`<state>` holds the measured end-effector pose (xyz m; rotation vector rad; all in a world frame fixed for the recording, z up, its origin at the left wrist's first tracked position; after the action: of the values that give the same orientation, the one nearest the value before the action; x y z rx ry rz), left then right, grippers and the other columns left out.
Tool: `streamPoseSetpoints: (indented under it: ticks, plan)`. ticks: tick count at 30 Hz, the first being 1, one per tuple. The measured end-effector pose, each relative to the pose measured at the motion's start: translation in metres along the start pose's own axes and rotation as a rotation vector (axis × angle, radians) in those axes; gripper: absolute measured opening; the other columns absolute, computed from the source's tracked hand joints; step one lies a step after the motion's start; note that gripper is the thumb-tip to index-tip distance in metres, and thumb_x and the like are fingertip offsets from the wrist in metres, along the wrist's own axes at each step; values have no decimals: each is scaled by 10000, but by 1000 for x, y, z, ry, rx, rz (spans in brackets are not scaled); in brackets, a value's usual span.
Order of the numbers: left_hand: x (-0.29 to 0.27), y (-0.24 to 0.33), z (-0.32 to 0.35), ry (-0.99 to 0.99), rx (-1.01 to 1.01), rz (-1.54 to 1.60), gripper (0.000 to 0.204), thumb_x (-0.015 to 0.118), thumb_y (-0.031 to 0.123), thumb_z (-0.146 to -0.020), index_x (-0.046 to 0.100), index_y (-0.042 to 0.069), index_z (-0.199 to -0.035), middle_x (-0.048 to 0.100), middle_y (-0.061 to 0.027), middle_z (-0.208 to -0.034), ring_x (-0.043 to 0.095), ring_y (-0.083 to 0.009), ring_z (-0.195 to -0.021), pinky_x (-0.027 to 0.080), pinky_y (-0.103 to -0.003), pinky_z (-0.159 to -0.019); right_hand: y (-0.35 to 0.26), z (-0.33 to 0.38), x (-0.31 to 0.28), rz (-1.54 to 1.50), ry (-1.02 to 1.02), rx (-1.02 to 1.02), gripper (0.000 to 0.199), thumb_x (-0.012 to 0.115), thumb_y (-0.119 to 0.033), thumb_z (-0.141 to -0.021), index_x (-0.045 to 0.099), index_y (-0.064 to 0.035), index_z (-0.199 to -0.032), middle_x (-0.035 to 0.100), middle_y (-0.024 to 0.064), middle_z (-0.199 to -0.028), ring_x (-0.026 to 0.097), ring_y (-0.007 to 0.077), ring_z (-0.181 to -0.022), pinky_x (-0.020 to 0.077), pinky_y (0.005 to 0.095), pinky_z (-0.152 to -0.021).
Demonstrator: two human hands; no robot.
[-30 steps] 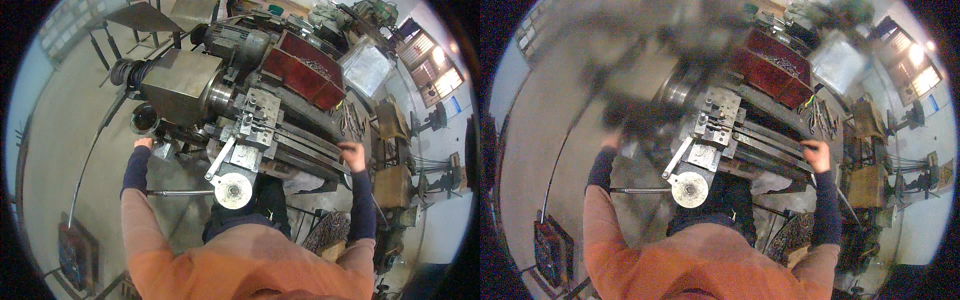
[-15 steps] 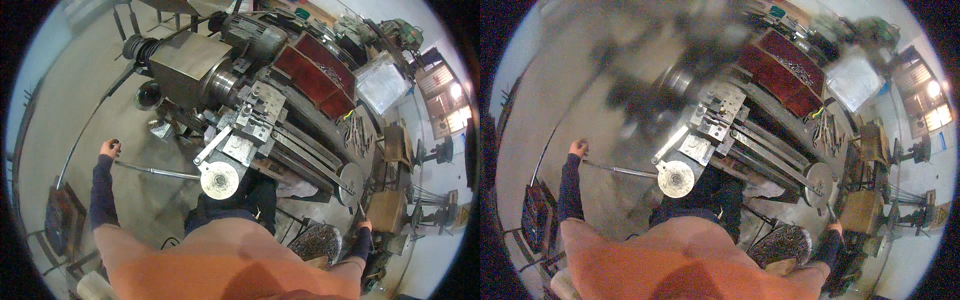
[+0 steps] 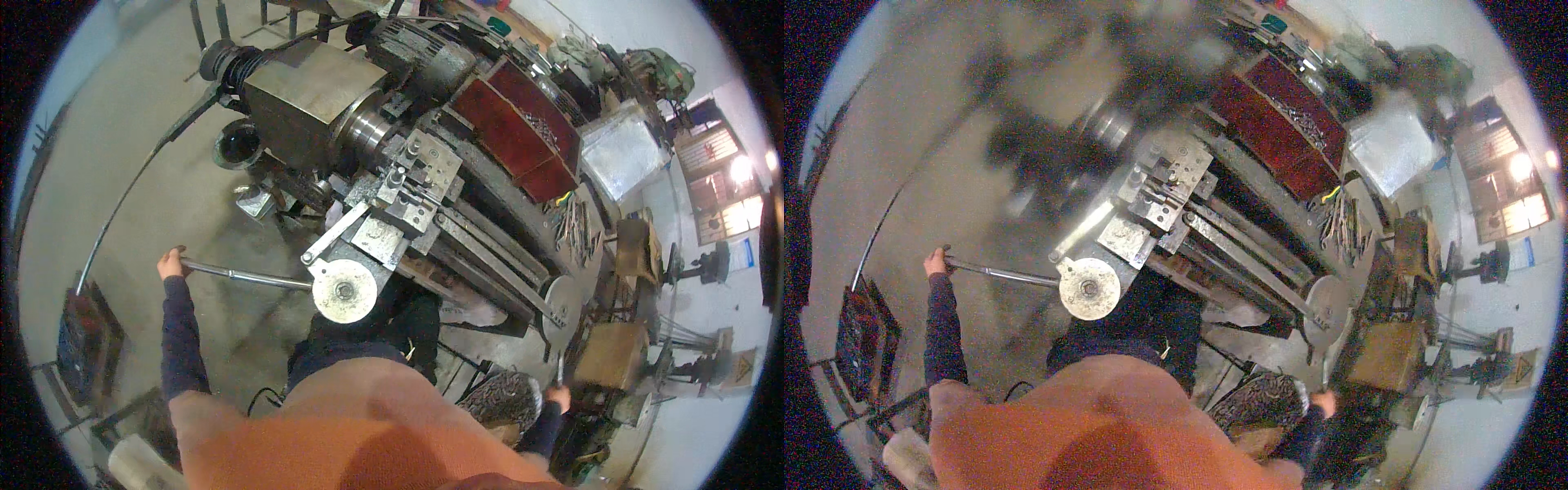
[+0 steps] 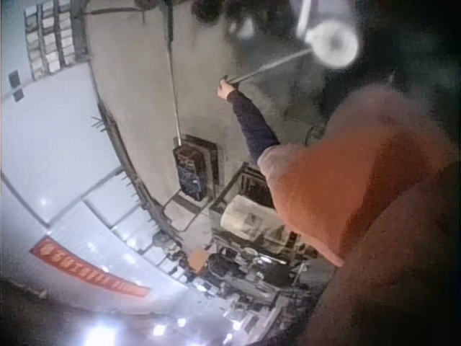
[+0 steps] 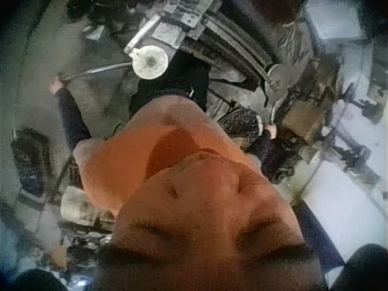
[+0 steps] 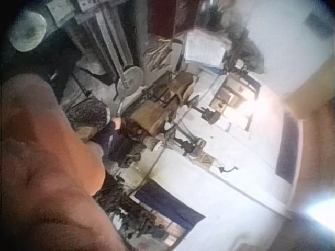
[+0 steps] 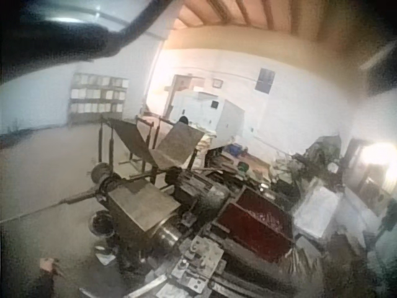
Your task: The person operates a metal lathe, repeatedly loading small metal parts into the chuck, adjusting controls, and removing finished pieces. They place the processed parts into a nearby container and continue the cycle with additional parts.
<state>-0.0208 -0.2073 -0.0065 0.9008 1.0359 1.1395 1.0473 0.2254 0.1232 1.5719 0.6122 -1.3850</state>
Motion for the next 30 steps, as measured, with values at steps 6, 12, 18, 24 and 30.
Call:
streamPoseSetpoints:
  ticks: [6, 12, 18, 24, 30]
  plan:
    - [28, 1, 22, 273, 8, 417, 223, 468, 14, -758, 371, -21, -955, 523, -168, -637, 558, -285, -519, 515, -404, -469, -31, 84, -5, -229, 26, 75, 413, 628, -380, -681, 648, -66, -948, 616, 189, -968, 578, 333, -936, 457, 408, -790]
    - [50, 43, 43, 303, -49, 364, 215, 455, 2, -759, 389, -25, -962, 534, -166, -634, 560, -284, -480, 502, -379, -446, -38, 105, -14, -287, 24, 143, 357, 617, -299, -652, 651, -26, -881, 621, 206, -908, 585, 362, -883, 454, 421, -779]
    - [44, 46, 47, 343, 20, 342, 189, 450, 8, -772, 429, -30, -957, 538, -156, -639, 566, -263, -482, 512, -355, -458, -47, 97, -14, -298, -30, 125, 368, 610, -288, -665, 636, -14, -910, 620, 210, -922, 584, 350, -910, 449, 409, -795]
    - [48, 46, 41, 311, 34, 316, 208, 463, 7, -760, 428, -38, -960, 541, -167, -637, 564, -274, -470, 507, -362, -441, -39, 96, -6, -321, 79, 148, 386, 635, -276, -628, 628, -77, -959, 628, 177, -917, 589, 355, -864, 456, 418, -752]
    - [55, 24, 47, 272, -70, 400, 105, 497, -3, -714, 449, -85, -759, 537, -174, -629, 550, -278, -451, 483, -391, -412, -41, 63, -14, -211, 200, 20, 364, 630, -315, -637, 644, -107, -936, 633, 161, -891, 595, 346, -843, 464, 436, -736]
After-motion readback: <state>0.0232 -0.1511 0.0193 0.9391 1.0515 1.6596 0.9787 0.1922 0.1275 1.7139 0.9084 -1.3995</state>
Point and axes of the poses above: each hand's wrist, its own z-axis away from the middle knuckle, its own x-axis out of the palm, y = z × x, the point moved 7 cm from there along -z, towards the middle knuckle
